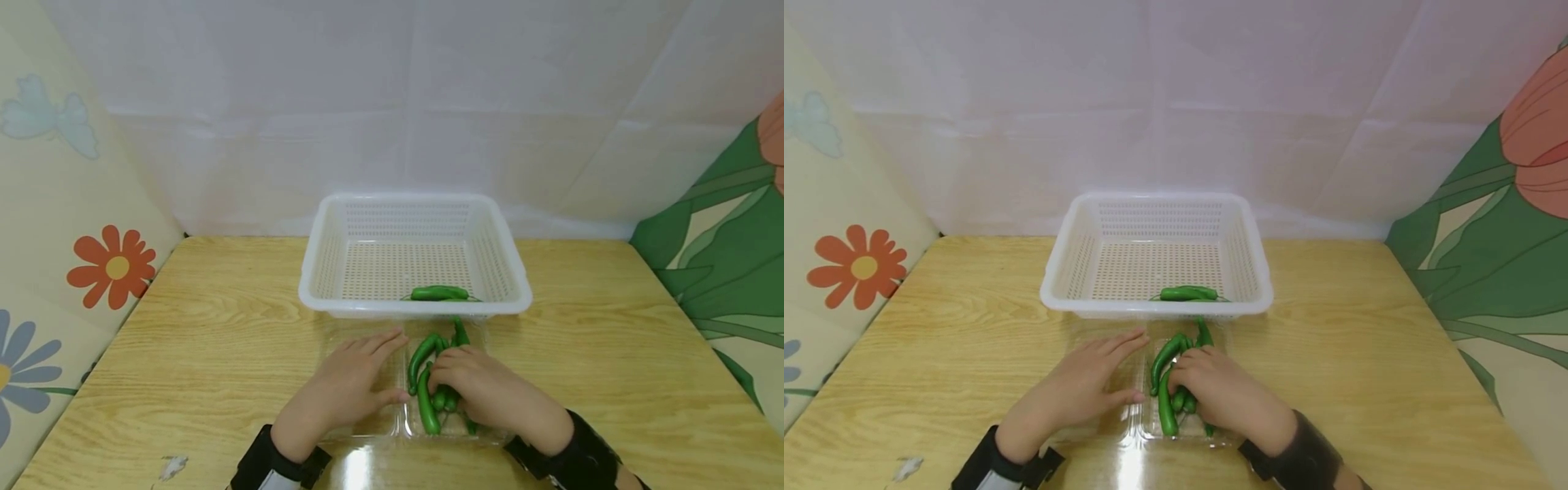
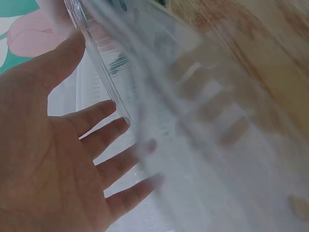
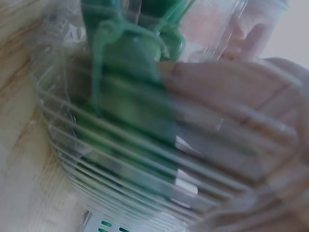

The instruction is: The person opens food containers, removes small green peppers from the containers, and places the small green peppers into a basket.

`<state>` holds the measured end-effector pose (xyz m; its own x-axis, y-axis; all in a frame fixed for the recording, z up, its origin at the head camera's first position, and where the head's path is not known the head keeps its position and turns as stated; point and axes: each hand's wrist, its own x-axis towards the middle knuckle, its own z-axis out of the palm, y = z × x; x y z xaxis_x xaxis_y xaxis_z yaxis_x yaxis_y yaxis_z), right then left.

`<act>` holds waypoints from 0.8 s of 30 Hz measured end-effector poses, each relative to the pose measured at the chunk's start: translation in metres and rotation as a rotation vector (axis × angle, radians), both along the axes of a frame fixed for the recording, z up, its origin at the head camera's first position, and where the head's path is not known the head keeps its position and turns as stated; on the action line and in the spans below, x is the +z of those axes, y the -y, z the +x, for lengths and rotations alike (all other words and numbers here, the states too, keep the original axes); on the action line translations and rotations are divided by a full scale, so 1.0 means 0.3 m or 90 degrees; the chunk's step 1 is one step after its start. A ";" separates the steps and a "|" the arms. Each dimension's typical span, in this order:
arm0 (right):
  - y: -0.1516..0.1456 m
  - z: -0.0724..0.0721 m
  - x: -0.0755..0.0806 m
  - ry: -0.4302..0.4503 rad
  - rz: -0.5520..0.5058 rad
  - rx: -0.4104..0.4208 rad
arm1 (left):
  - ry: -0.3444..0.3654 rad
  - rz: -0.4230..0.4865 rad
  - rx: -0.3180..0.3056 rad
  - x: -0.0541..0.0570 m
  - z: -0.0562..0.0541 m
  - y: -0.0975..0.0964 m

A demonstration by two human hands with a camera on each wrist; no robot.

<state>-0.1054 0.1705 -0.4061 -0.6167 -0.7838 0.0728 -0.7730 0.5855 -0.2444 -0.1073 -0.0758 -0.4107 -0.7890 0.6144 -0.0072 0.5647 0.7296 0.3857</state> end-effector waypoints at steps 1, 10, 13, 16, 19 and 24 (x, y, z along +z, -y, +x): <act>-0.001 0.001 0.001 0.002 0.002 -0.001 | -0.001 0.000 0.000 0.000 0.001 0.000; -0.001 0.009 0.017 0.021 0.012 -0.017 | -0.001 0.001 0.002 0.002 0.003 -0.001; 0.001 0.012 0.022 0.025 0.013 -0.021 | -0.003 0.003 0.001 0.004 0.005 0.000; 0.003 0.015 0.026 0.024 0.007 -0.021 | -0.003 0.004 0.002 0.006 0.007 0.001; 0.006 0.017 0.030 0.021 0.003 -0.019 | -0.001 0.003 0.002 0.007 0.008 0.002; 0.011 0.020 0.037 0.024 0.004 -0.021 | 0.001 0.000 0.003 0.008 0.008 0.003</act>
